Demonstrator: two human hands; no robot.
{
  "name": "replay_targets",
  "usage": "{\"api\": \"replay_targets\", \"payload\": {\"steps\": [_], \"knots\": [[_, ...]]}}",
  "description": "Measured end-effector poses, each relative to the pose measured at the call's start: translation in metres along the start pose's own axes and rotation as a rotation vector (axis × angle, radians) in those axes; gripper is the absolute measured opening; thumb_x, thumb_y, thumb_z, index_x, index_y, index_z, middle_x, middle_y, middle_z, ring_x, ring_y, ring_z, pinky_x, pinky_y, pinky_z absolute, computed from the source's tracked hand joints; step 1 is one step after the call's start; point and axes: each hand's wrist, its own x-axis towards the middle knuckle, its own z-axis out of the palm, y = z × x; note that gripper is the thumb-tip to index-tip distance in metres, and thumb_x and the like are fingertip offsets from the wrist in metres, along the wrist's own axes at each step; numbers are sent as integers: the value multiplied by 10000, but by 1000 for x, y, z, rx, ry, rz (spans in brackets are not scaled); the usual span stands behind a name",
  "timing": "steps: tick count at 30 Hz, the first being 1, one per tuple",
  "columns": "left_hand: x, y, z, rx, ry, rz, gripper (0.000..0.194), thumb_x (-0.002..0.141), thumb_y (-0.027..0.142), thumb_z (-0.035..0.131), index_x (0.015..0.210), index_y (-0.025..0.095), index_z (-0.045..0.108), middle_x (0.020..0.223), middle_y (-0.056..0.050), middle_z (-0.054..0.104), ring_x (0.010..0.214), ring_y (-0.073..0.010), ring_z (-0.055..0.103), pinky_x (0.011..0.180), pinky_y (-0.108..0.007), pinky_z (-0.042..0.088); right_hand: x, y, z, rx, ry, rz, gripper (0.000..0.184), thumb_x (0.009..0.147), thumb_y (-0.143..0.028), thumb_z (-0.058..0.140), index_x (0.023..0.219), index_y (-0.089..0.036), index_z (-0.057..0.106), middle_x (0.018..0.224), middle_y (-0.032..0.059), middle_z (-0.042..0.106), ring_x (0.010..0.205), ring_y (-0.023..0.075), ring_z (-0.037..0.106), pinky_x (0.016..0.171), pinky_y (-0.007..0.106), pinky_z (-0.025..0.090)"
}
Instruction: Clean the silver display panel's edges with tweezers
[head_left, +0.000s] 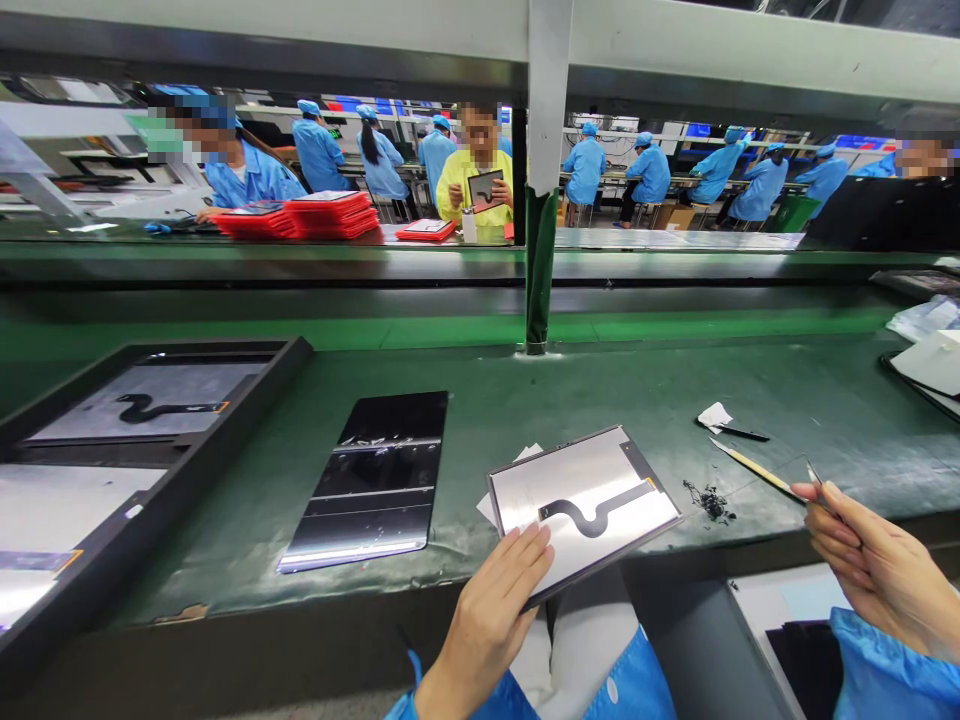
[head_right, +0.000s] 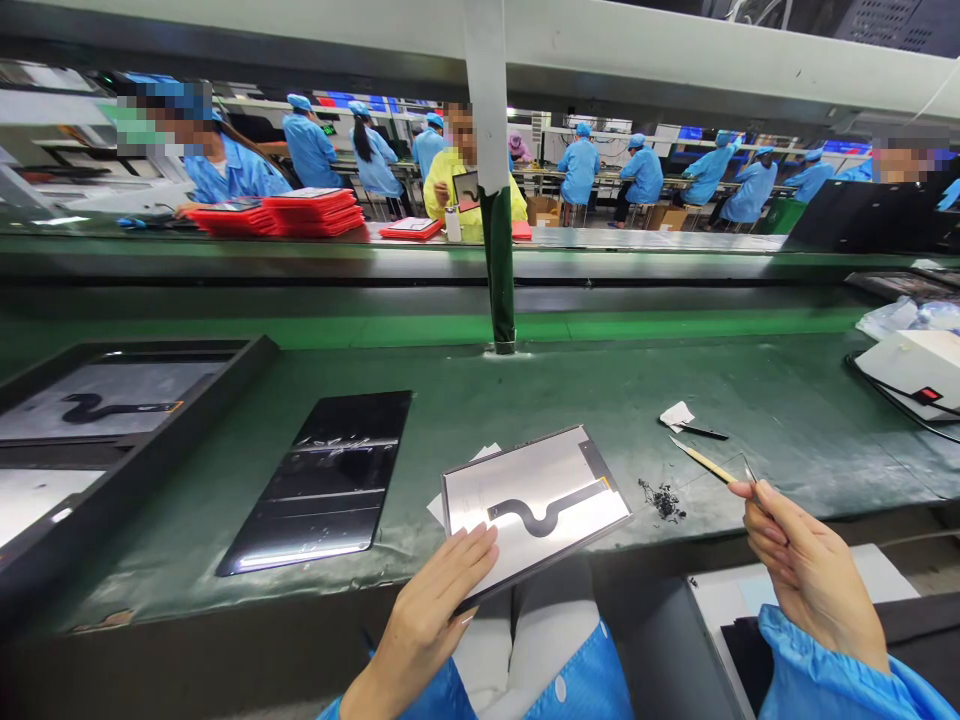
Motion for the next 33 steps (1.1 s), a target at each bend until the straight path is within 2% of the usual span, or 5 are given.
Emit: {"api": "replay_targets", "payload": {"steps": [6, 10, 19, 33], "knots": [[0, 0, 0, -5, 6, 2, 491, 901, -20, 418, 1363, 93, 538, 1340, -131, 637, 1361, -224, 501, 1109, -416, 468, 10, -2, -5, 36, 42, -3, 549, 330, -448, 993, 697, -145, 720, 484, -97, 360, 346, -14, 250, 230, 56, 237], [0, 0, 0, -5, 7, 3, 490, 895, -28, 419, 1354, 89, 544, 1335, -133, 640, 1361, -224, 501, 1110, -415, 469, 13, -5, -7, 64, 60, -4, 593, 296, -419, 1005, 737, -127, 737, 474, -103, 380, 320, -20, 272, 210, 54, 268], [0, -1, 0, 1, 3, 3, 485, 910, -12, 419, 1365, 104, 537, 1336, -120, 641, 1353, -219, 509, 1106, -411, 474, 15, -17, -7, 78, 100, -18, 607, 222, -393, 1010, 692, -129, 733, 462, -103, 371, 305, -18, 282, 181, 54, 259], [0, 0, 1, 1, -1, 8, 474, 900, -29, 411, 1341, 75, 550, 1343, -132, 634, 1377, -218, 480, 1124, -409, 449, 31, -24, -22, 82, 102, -41, 586, 249, -375, 1017, 714, -132, 757, 474, -101, 353, 292, -16, 274, 163, 60, 261]]}}
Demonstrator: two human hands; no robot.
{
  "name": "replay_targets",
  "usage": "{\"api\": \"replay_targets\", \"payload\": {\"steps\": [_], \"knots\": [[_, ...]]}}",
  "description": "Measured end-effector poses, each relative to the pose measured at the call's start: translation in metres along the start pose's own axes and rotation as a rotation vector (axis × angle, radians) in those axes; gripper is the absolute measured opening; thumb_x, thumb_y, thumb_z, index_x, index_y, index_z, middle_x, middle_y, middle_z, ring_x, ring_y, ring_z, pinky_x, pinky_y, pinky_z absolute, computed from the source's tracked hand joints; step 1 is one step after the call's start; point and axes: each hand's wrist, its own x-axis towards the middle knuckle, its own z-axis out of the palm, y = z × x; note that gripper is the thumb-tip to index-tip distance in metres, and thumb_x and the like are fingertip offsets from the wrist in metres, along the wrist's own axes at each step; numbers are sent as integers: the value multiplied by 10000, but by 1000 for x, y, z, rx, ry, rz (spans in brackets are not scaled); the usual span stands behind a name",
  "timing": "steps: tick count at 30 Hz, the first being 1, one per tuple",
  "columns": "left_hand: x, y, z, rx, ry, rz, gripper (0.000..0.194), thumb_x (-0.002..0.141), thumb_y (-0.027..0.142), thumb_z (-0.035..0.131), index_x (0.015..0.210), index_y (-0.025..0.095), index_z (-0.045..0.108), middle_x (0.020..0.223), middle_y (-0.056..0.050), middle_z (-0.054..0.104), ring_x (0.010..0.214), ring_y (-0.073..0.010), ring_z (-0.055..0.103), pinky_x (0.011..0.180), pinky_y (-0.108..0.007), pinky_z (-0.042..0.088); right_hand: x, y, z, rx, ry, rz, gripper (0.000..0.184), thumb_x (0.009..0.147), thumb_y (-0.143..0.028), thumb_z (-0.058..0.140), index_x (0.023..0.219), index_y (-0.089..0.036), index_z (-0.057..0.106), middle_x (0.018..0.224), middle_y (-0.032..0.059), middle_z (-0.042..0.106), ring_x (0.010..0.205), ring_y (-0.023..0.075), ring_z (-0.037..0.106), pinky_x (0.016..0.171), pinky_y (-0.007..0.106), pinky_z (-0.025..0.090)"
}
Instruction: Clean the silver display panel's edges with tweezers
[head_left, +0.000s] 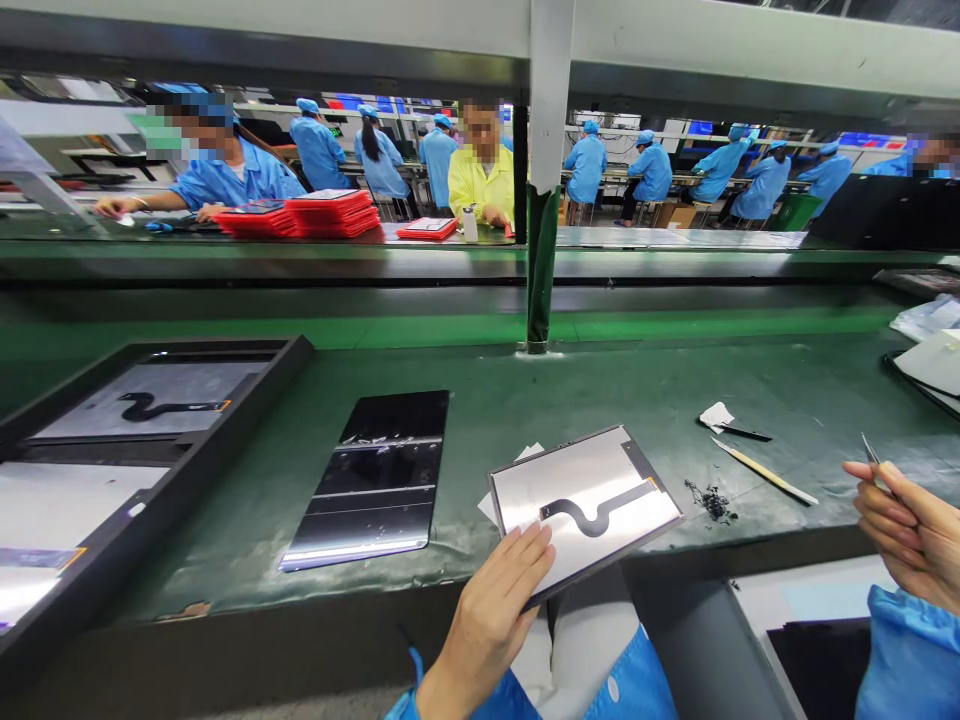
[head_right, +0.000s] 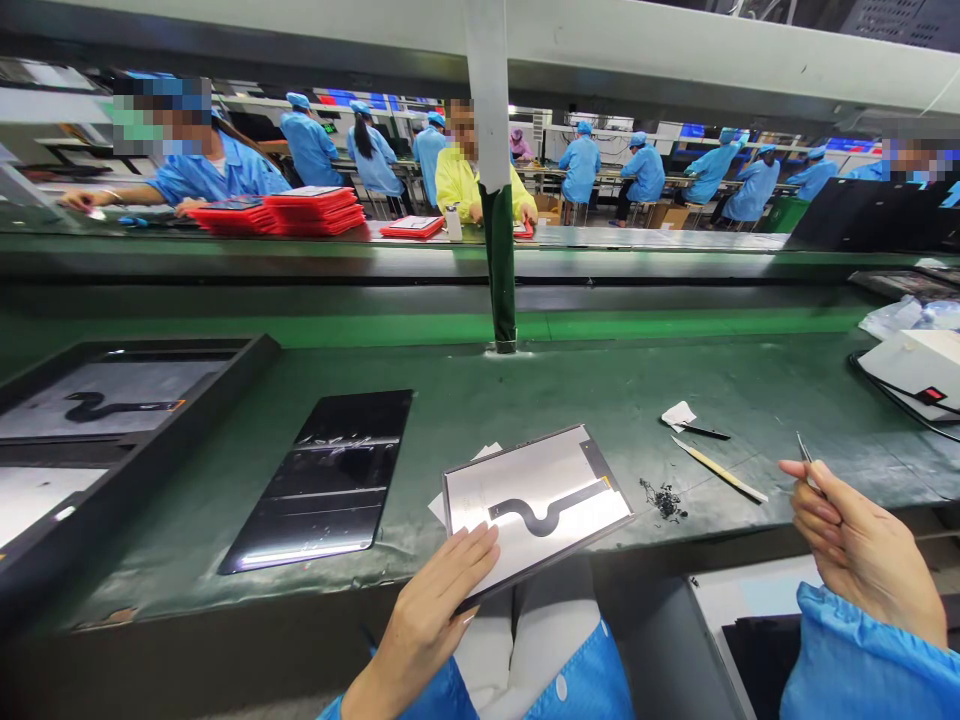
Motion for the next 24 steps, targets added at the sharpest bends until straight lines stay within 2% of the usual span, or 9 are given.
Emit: {"api": "replay_targets", "payload": {"steps": [11, 15, 21, 24], "knots": [[0, -1, 0, -29, 8, -8, 495, 899, -25, 422, 1366, 94, 537, 1347, -126, 633, 1374, -214, 485, 1130, -405, 442, 12, -6, -7, 18, -16, -19, 583, 264, -352, 1017, 725, -134, 735, 462, -116, 348, 273, -13, 271, 145, 69, 264], [0, 0, 0, -32, 3, -9, 518, 889, -35, 416, 1378, 95, 526, 1346, -131, 634, 1374, -219, 484, 1126, -415, 447, 23, -4, -18, 32, -52, -39, 529, 360, -360, 1008, 761, -147, 737, 484, -113, 337, 278, -6, 273, 157, 70, 273], [0, 0, -1, -26, -4, -14, 583, 889, -26, 418, 1448, 133, 461, 1348, -120, 635, 1355, -227, 506, 1102, -425, 479, 31, -5, -30, 22, -85, -79, 304, 632, -332, 921, 815, -151, 759, 541, -79, 325, 328, 2, 275, 223, 73, 254], [0, 0, -1, -22, -3, -14, 568, 891, -25, 417, 1435, 128, 475, 1348, -119, 635, 1356, -225, 506, 1105, -424, 474, 32, -7, -31, 1, -85, -111, 282, 637, -333, 911, 799, -155, 765, 558, -73, 309, 357, 10, 236, 226, 101, 224]]}}
